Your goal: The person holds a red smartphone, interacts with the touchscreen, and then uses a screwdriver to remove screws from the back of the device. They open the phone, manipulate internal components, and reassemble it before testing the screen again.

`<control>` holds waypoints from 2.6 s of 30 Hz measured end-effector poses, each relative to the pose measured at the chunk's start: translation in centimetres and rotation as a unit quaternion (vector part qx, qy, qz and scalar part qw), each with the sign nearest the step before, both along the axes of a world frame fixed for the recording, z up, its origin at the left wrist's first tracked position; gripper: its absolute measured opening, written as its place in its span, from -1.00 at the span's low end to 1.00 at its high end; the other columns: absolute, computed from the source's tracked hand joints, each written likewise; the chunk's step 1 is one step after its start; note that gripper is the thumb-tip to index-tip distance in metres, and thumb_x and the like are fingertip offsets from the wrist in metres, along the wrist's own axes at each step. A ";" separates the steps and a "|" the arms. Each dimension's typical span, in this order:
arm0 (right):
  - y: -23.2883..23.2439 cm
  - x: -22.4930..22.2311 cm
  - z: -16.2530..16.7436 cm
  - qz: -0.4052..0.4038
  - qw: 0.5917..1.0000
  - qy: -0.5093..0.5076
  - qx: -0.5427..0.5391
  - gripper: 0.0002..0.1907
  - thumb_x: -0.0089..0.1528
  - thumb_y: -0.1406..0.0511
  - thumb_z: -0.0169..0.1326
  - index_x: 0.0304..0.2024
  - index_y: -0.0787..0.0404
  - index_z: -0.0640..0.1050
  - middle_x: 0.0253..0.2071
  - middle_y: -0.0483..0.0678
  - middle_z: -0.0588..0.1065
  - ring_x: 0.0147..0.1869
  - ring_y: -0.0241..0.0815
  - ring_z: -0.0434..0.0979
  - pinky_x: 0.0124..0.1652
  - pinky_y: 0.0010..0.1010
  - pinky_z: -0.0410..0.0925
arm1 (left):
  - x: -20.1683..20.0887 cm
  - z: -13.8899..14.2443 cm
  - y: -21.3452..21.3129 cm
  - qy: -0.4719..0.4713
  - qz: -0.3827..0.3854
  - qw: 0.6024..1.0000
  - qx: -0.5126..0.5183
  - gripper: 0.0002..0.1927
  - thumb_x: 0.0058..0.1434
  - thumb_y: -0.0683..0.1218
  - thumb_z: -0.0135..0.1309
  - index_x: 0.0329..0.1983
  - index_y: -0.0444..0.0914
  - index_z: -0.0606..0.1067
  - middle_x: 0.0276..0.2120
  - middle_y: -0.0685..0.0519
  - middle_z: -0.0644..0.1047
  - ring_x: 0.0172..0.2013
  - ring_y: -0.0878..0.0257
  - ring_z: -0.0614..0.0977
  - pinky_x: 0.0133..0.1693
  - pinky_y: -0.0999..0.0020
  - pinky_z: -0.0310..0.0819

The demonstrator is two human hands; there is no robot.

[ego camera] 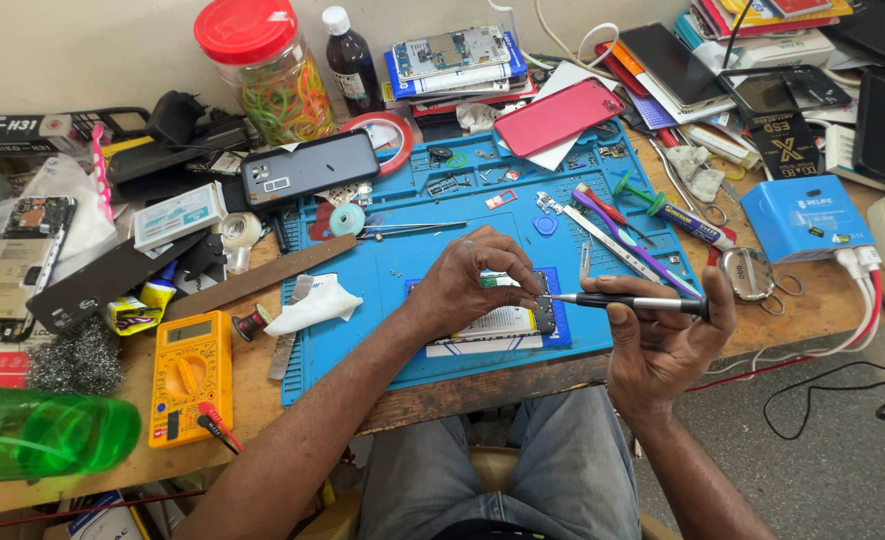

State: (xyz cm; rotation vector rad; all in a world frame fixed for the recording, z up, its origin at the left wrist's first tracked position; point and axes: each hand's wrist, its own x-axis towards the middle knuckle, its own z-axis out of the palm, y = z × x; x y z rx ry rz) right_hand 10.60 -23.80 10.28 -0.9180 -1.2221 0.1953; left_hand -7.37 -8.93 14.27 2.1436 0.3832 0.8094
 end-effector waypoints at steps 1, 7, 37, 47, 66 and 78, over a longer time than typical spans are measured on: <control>0.1 0.1 0.0 0.000 1.000 -0.002 -0.001 -0.29 0.53 0.40 0.05 0.51 -0.02 -0.08 -0.01 0.22 0.58 0.03 0.01 0.70 0.08 -0.24 0.62 | 0.1 -0.1 0.0 0.006 0.002 1.000 -0.002 -0.84 0.03 -0.02 0.36 -0.29 0.00 0.68 -0.28 0.28 0.64 -0.13 0.36 0.60 -0.02 0.33 0.55; 0.2 0.3 -0.1 -0.016 1.000 -0.025 -0.001 -0.33 0.50 0.39 0.05 0.45 -0.03 -0.05 0.00 0.24 0.57 0.02 0.02 0.71 0.01 -0.30 0.62 | 0.4 -0.4 0.3 0.007 0.011 1.000 -0.010 -0.86 0.03 -0.02 0.36 -0.32 0.00 0.68 -0.31 0.29 0.65 -0.16 0.37 0.60 -0.02 0.33 0.56; -0.5 0.8 -1.7 0.015 0.984 -0.171 -0.045 -0.20 0.41 0.51 0.05 0.50 -0.12 -0.04 0.06 0.22 0.53 0.06 0.00 0.66 0.07 -0.19 0.60 | -1.6 0.5 0.7 0.187 -0.009 0.977 0.099 -0.55 -0.18 0.08 0.46 -0.14 0.05 0.69 -0.05 0.21 0.57 -0.03 0.17 0.52 0.08 0.19 0.42; -0.5 0.4 -1.4 0.008 0.976 -0.213 -0.054 -0.19 0.35 0.51 0.10 0.47 -0.05 -0.01 -0.01 0.23 0.57 0.08 0.03 0.67 0.00 -0.26 0.58 | -2.2 0.8 0.6 0.180 -0.010 0.979 0.094 -0.53 -0.17 0.10 0.46 -0.12 0.04 0.68 -0.04 0.19 0.57 -0.01 0.16 0.51 0.08 0.17 0.41; 1.2 -2.6 9.4 0.021 0.916 -0.360 -0.174 -0.50 0.14 0.40 0.31 0.14 0.16 0.53 -0.19 -0.02 0.60 -0.14 -0.16 0.65 -0.15 -0.35 0.50 | -4.6 1.4 0.9 0.161 -0.045 0.977 0.130 -0.26 -0.21 0.17 0.49 0.08 -0.12 0.57 -0.05 0.08 0.52 0.04 0.07 0.51 0.11 0.06 0.35; 1.0 -2.8 8.5 0.014 0.932 -0.284 -0.224 -0.48 0.19 0.37 0.30 0.20 0.16 0.49 -0.16 0.00 0.62 -0.14 -0.24 0.66 -0.16 -0.40 0.52 | -11.8 3.3 -2.9 0.229 0.057 0.962 0.138 0.04 -0.26 0.09 0.45 0.35 -0.19 0.32 0.16 -0.02 0.45 0.15 -0.03 0.42 0.17 0.05 0.32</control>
